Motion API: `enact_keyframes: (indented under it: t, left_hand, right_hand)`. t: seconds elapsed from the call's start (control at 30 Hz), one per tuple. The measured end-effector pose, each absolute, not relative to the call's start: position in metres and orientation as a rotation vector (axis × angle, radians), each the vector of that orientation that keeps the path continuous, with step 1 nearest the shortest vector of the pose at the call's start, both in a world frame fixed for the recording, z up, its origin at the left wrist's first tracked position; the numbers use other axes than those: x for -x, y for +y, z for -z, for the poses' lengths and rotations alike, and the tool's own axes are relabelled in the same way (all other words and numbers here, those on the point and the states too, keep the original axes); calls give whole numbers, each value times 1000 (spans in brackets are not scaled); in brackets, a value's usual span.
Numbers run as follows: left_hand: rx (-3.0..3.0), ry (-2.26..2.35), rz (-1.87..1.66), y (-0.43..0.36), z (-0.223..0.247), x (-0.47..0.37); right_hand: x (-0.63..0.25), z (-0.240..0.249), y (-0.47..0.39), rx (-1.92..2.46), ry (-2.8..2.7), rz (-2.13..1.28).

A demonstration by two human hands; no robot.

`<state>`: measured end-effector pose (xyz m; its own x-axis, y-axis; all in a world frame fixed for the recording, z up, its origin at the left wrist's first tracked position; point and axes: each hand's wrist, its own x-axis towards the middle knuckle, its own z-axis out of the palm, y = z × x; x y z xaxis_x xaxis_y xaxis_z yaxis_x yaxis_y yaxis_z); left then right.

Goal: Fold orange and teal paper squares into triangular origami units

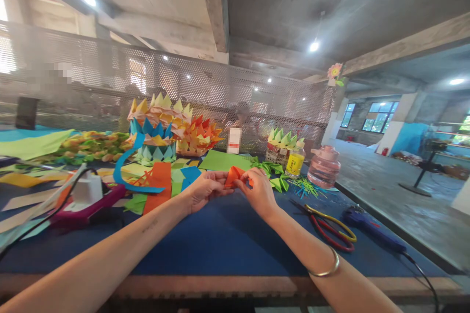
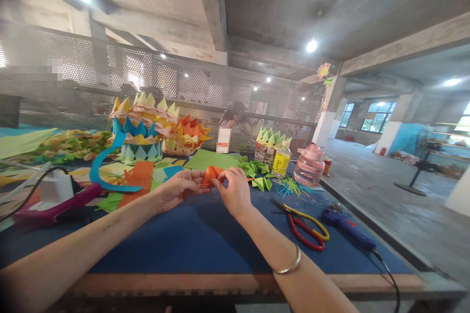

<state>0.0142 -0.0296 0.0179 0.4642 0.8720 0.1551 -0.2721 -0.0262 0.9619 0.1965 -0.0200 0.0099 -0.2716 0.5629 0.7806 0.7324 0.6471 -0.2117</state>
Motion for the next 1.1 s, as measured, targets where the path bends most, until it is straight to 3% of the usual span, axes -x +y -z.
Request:
enact_keyframes:
  t: [0.43,0.77,1.1]
  left_hand:
    - [-1286,680,-1059,-27,-12,-12]
    - [-1279,690,-1080,-27,-13,-11]
    - [-1244,684,-1117,-22,-11,-10]
  right_hand:
    - [-195,-10,-23,991,-1853,72]
    - [-195,0,-7,960,-1729,-420]
    - [-194,-12,-17,902,-1749,-653]
